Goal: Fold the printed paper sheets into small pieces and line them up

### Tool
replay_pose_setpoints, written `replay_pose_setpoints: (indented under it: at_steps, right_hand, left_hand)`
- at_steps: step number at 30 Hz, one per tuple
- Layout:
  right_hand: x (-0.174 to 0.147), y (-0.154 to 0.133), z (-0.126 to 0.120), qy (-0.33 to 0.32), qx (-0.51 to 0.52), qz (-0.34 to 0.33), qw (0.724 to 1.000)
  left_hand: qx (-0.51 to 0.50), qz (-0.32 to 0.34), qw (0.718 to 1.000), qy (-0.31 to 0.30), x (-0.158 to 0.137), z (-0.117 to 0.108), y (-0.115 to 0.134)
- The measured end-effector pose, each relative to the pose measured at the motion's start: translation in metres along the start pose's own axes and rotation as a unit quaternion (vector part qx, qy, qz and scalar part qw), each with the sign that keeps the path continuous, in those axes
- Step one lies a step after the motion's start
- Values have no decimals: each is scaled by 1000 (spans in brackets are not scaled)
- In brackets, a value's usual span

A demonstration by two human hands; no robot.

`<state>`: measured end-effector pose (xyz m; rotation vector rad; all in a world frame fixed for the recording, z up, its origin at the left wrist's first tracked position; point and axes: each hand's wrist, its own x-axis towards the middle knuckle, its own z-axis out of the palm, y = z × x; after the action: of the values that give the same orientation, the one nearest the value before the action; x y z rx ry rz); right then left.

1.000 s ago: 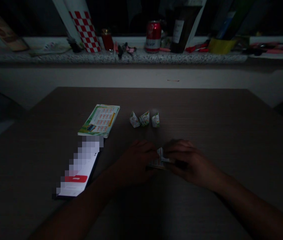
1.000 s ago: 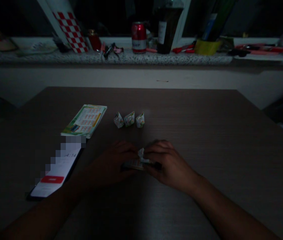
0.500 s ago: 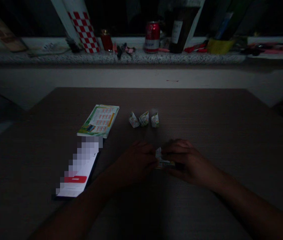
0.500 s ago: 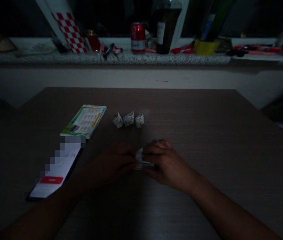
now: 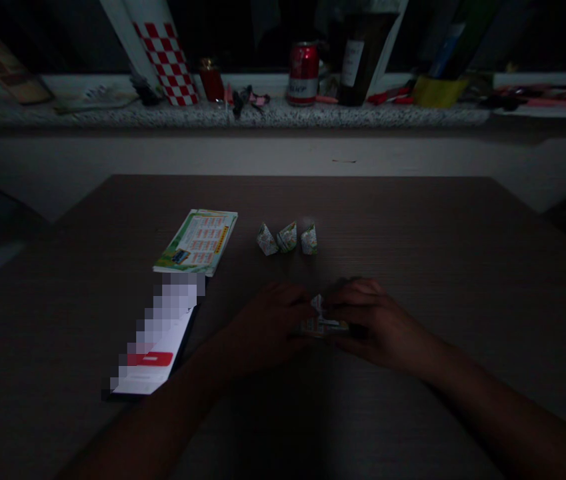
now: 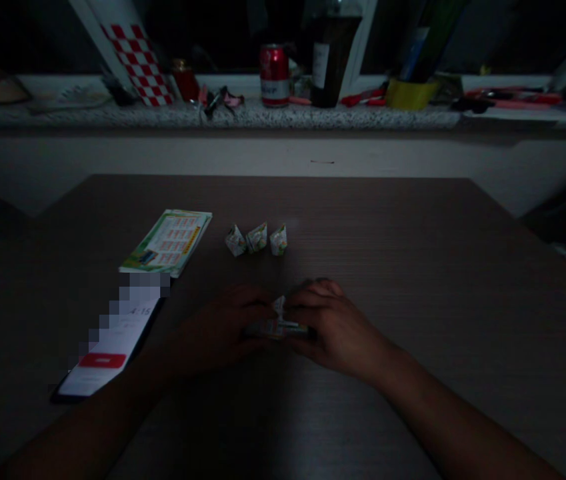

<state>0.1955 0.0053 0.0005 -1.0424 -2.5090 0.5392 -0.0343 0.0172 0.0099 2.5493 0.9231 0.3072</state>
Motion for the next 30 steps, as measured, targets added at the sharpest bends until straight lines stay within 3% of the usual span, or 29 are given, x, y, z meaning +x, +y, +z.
replay_pose_setpoints:
  at_steps: [22, 30]
  right_hand:
    - [1, 1, 1, 3, 1, -10, 1000]
    - [2, 2, 3, 20, -4, -22, 1000]
  left_hand:
    - [58, 9, 998, -23, 5, -1, 1]
    - [29, 13, 999, -12, 2, -2, 0]
